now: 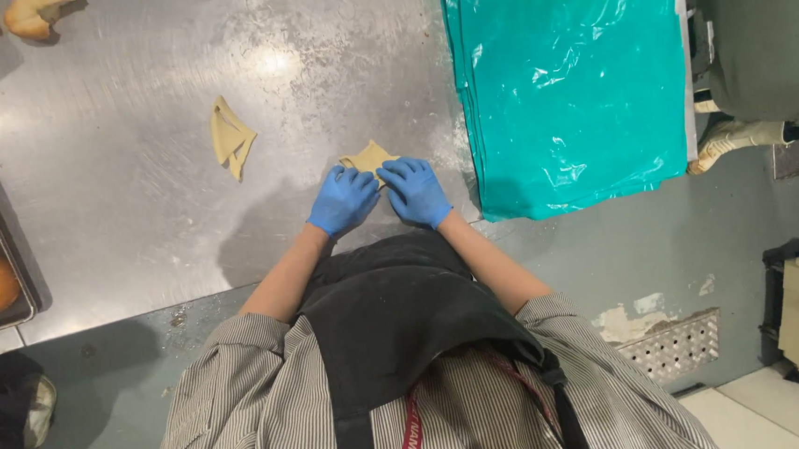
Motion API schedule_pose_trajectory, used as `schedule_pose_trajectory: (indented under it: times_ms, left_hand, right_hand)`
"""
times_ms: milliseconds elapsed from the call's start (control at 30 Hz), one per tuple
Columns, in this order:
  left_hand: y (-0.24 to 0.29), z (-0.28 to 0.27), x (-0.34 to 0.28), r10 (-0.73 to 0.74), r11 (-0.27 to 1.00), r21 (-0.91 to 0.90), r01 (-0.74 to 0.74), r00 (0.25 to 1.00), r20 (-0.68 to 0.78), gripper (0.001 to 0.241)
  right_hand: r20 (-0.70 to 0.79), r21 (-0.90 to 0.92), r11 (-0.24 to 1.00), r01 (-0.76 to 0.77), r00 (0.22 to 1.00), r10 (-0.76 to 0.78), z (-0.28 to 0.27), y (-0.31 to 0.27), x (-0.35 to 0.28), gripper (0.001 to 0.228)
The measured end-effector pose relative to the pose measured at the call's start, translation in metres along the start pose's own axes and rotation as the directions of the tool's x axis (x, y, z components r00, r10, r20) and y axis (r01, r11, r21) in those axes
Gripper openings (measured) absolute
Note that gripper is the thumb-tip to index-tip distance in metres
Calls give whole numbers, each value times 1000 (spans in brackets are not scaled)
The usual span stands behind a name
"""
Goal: Fold pre-cut pieces of dough into specific geometric shapes on a prep table.
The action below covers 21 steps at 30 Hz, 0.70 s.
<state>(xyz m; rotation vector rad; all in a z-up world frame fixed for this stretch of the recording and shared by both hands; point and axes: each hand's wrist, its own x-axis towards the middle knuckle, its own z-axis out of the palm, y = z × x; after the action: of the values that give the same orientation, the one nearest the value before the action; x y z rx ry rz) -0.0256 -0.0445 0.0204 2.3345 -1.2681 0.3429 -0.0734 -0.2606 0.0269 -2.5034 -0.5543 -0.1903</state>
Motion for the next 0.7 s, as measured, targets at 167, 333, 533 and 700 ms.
schedule_pose_trajectory:
  times_ms: [167,333,533,700]
  left_hand:
    - [4,-1,-5,-18,999,-29,19,999,32,24]
    - [4,7,-5,13,1000,22,-14,999,35,23]
    - [12,1,-9,-45,999,-28,46,999,29,22]
    - [8,11,-6,-256,942,-226,250,967,3,21]
  right_hand:
    - [23,-62,998,22,1000,-21,4,1,-11,40]
    - [-10,-82,996,38,999,-39,6,6,-4,40]
    - [-55,-98,994,52,997,-57,11,4,-8,31]
    - [-100,14,999,-45,994,46,13,6,-2,22]
